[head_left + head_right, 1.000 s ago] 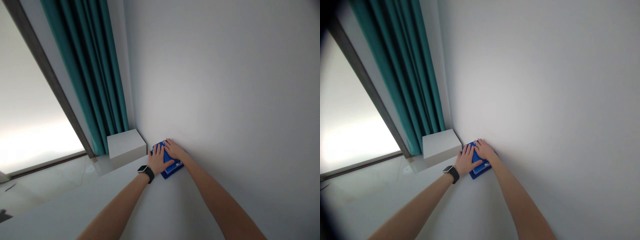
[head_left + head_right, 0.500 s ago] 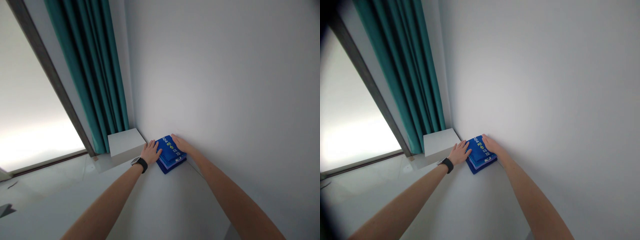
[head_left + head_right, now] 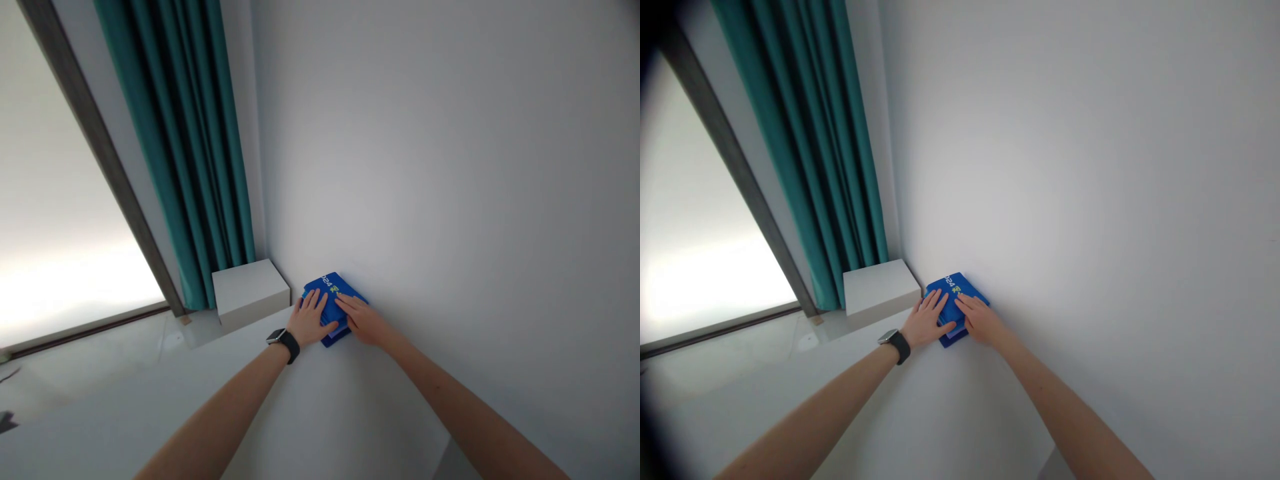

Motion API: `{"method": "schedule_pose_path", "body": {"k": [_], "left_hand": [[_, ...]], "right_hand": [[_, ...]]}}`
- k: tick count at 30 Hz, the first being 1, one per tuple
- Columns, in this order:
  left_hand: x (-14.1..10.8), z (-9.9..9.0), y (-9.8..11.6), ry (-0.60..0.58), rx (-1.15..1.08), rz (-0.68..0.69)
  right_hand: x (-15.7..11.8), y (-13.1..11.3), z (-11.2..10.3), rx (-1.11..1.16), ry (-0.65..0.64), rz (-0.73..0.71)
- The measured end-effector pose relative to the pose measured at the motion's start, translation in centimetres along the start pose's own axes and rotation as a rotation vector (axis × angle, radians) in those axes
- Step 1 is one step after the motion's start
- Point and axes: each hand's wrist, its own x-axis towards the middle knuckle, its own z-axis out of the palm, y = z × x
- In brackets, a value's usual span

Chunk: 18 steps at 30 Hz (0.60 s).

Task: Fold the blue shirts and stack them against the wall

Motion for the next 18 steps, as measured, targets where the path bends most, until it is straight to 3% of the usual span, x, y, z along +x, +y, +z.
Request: {"method": "schedule_pose_path", "body": {"k": [4, 9, 14, 18], "left_hand": [[-0.8, 0.1, -0.2, 0.056, -0.017, 0.063], [-3.4, 0.9, -0.6, 0.153, -0.041, 0.189], [-5.1, 1.8, -1.3, 0.152, -0.074, 0.319], [-5.5, 2.1, -1.5, 0.158, -0.106, 0.344]], "right_hand": [[-2.5, 0.3, 1.6, -0.040, 0.080, 0.070], [-4.4, -0.5, 4.7, 0.045, 0.344, 0.258], [-4.5, -2.1, 7.0, 0.272, 0.617, 0.525], [-3.8, -2.6, 7.6, 0.395, 0.670, 0.652]]}}
